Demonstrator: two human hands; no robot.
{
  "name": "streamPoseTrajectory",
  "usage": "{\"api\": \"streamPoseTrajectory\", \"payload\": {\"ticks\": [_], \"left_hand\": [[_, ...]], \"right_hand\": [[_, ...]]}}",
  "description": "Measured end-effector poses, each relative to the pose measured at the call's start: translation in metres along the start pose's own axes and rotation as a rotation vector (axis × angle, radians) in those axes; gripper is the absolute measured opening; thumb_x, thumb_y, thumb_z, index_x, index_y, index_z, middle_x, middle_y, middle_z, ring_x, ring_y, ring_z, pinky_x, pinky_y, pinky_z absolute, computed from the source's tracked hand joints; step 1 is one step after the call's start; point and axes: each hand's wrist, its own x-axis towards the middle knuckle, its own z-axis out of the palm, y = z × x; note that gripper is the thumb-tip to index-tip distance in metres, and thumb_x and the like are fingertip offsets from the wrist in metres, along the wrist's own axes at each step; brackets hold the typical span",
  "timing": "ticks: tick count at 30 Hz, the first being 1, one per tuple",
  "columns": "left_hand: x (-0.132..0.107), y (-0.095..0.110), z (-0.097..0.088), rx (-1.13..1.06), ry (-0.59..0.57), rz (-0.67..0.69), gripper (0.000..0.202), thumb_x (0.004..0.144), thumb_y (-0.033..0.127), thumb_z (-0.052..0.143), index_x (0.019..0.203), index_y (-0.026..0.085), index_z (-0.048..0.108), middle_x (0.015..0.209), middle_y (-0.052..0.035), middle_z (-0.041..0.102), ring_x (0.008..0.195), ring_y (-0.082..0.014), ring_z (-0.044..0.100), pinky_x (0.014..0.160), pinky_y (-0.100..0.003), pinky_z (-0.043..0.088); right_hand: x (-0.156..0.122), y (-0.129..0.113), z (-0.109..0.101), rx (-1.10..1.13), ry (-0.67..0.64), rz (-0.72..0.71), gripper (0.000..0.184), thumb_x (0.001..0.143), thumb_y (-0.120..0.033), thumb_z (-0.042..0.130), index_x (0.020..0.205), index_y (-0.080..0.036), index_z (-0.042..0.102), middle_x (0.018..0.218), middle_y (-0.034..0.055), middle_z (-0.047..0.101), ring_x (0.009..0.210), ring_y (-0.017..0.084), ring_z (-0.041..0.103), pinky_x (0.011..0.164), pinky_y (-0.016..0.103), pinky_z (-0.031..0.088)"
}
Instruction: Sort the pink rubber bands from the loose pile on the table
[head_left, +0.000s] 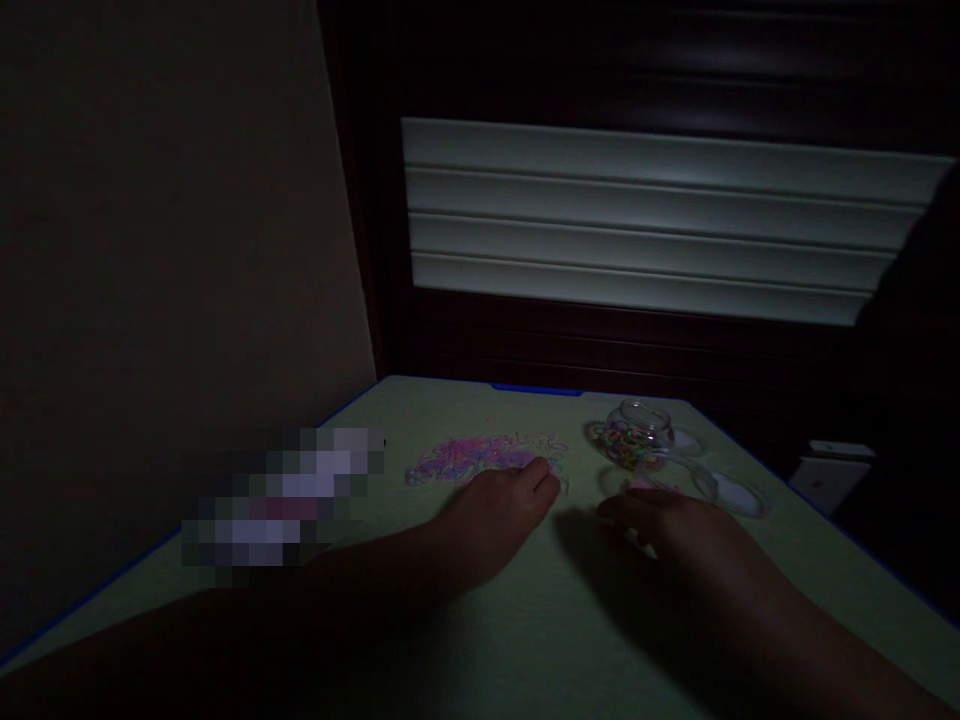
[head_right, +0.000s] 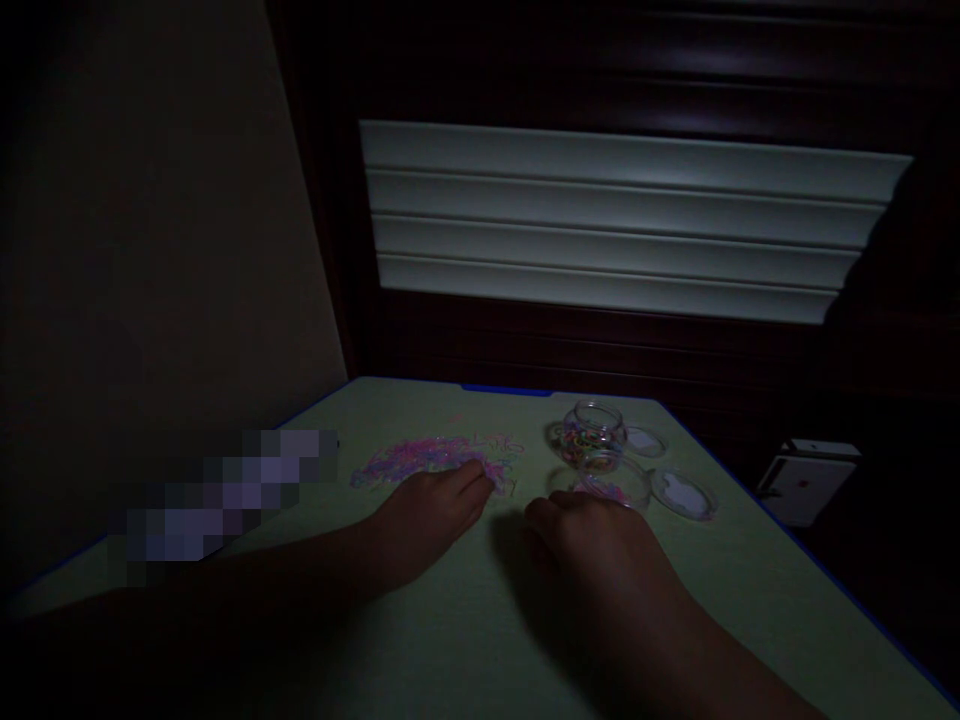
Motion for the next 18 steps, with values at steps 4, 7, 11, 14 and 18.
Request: {"api": "streamPoseTrajectory", "payload": {"ticks": [4, 7, 11, 14, 18], "left_hand": [[-0.002, 0.002, -0.008, 0.011, 0.057, 0.127, 0.01, 0.085, 0.013, 0.038, 0.091, 0.016, 0.045, 0.086, -0.0033, 0.048, 0.066, -0.0142, 0.049, 0.05, -0.026, 0.04], [-0.004, 0.002, -0.012, 0.008, 0.116, 0.226, 0.012, 0.085, 0.012, 0.036, 0.092, 0.014, 0.046, 0.086, -0.0041, 0.049, 0.068, -0.0137, 0.049, 0.053, -0.026, 0.04], [-0.007, 0.002, -0.014, -0.006, 0.186, 0.279, 0.014, 0.086, 0.013, 0.037, 0.096, 0.014, 0.047, 0.084, -0.0037, 0.051, 0.07, -0.014, 0.049, 0.055, -0.026, 0.041], [-0.007, 0.002, -0.013, -0.004, 0.221, 0.275, 0.015, 0.086, 0.013, 0.036, 0.095, 0.014, 0.048, 0.083, -0.0034, 0.051, 0.068, -0.0135, 0.049, 0.054, -0.026, 0.04], [-0.006, 0.003, -0.013, -0.001, 0.213, 0.274, 0.014, 0.086, 0.013, 0.036, 0.093, 0.014, 0.048, 0.082, -0.0031, 0.051, 0.067, -0.0131, 0.048, 0.053, -0.025, 0.04]], "right_hand": [[0.0, -0.002, -0.001, 0.014, 0.014, 0.008, 0.018, 0.074, -0.014, 0.042, 0.076, -0.02, 0.059, 0.07, 0.0021, 0.06, 0.059, 0.012, 0.055, 0.053, 0.022, 0.035], [0.0, -0.003, -0.001, 0.036, 0.035, 0.002, 0.016, 0.075, -0.015, 0.044, 0.076, -0.021, 0.059, 0.07, 0.0016, 0.059, 0.06, 0.012, 0.054, 0.054, 0.022, 0.036], [0.0, -0.004, -0.002, 0.047, 0.057, -0.011, 0.013, 0.077, -0.02, 0.045, 0.072, -0.021, 0.057, 0.071, 0.0017, 0.059, 0.062, 0.012, 0.054, 0.057, 0.023, 0.036], [0.0, -0.004, -0.001, 0.047, 0.073, -0.03, 0.012, 0.077, -0.021, 0.047, 0.069, -0.021, 0.056, 0.073, 0.0021, 0.06, 0.062, 0.013, 0.054, 0.056, 0.023, 0.036], [-0.001, -0.003, -0.001, 0.029, 0.079, -0.039, 0.01, 0.076, -0.021, 0.048, 0.072, -0.021, 0.057, 0.072, 0.0015, 0.059, 0.062, 0.013, 0.054, 0.056, 0.023, 0.036]]}}
